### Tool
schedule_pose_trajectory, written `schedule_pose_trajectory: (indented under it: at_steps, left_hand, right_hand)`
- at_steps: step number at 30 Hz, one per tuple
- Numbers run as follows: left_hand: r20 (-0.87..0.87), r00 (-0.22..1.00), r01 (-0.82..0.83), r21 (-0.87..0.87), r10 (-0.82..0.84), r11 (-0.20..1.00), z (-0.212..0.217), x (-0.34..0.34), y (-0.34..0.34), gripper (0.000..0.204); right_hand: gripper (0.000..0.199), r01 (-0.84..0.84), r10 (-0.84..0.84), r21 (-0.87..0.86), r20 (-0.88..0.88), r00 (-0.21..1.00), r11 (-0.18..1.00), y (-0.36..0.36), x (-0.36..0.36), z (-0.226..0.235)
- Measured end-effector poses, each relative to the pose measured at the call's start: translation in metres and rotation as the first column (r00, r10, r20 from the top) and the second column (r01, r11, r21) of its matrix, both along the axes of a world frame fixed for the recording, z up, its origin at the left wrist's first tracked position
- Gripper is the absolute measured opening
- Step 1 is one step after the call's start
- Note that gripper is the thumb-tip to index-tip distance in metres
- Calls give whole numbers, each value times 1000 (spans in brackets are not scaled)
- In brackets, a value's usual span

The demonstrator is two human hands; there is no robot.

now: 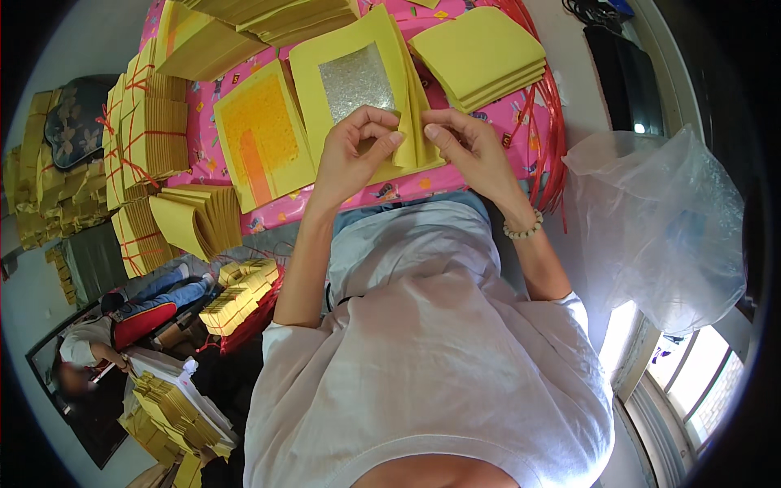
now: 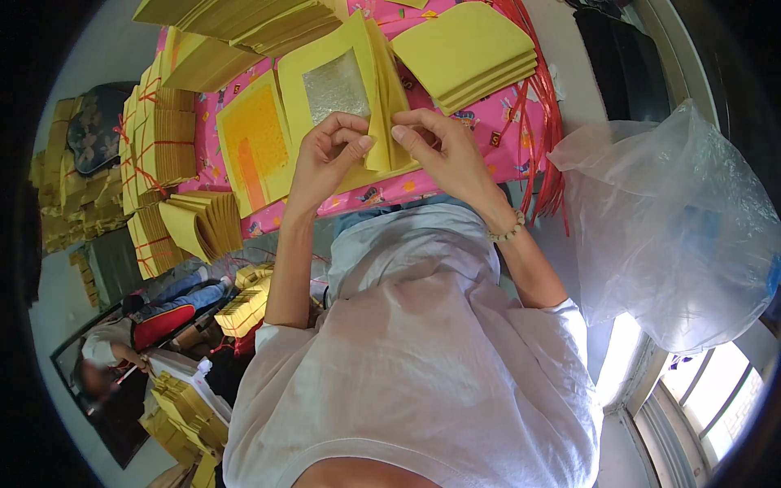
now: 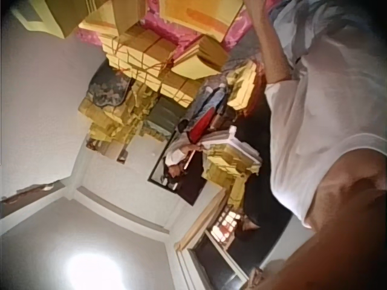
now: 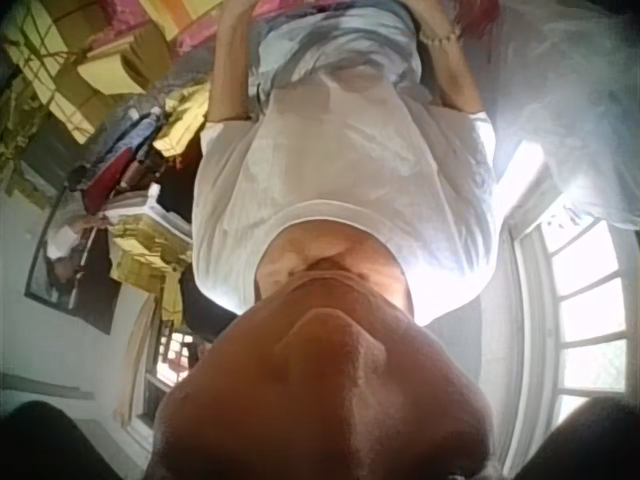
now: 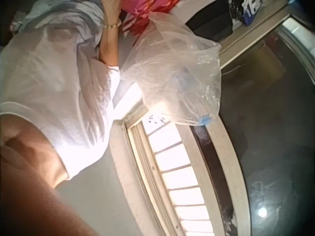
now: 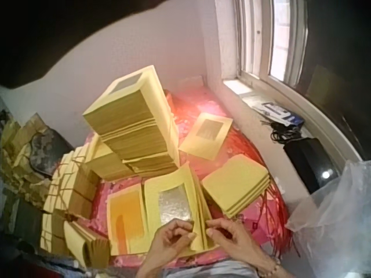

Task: Counting and stacking sheets of yellow joss paper with foil accents.

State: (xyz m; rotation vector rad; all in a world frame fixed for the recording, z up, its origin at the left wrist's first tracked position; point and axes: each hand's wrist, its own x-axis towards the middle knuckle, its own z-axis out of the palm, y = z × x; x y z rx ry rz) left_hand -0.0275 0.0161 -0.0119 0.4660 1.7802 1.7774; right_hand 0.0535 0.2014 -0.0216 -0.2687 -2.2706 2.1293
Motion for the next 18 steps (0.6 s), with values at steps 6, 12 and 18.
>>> schedule_pose_trajectory:
  at_steps: [6, 12, 18]
  left_hand:
    - [-15, 1000, -12, -32, 11, 999, 2, 1, 3, 13]
    - [-2, 1000, -7, 6, 7, 1000, -3, -1, 1, 13]
    - [14, 1000, 5, 36, -6, 999, -4, -4, -3, 11]
  right_hand:
    - [31, 27, -27, 0, -9, 1000, 1000, 1, -5, -4]
    - [19, -45, 41, 49, 72, 997, 998, 5, -11, 15]
    - [26, -51, 186, 399, -307, 934, 915, 19, -26, 4]
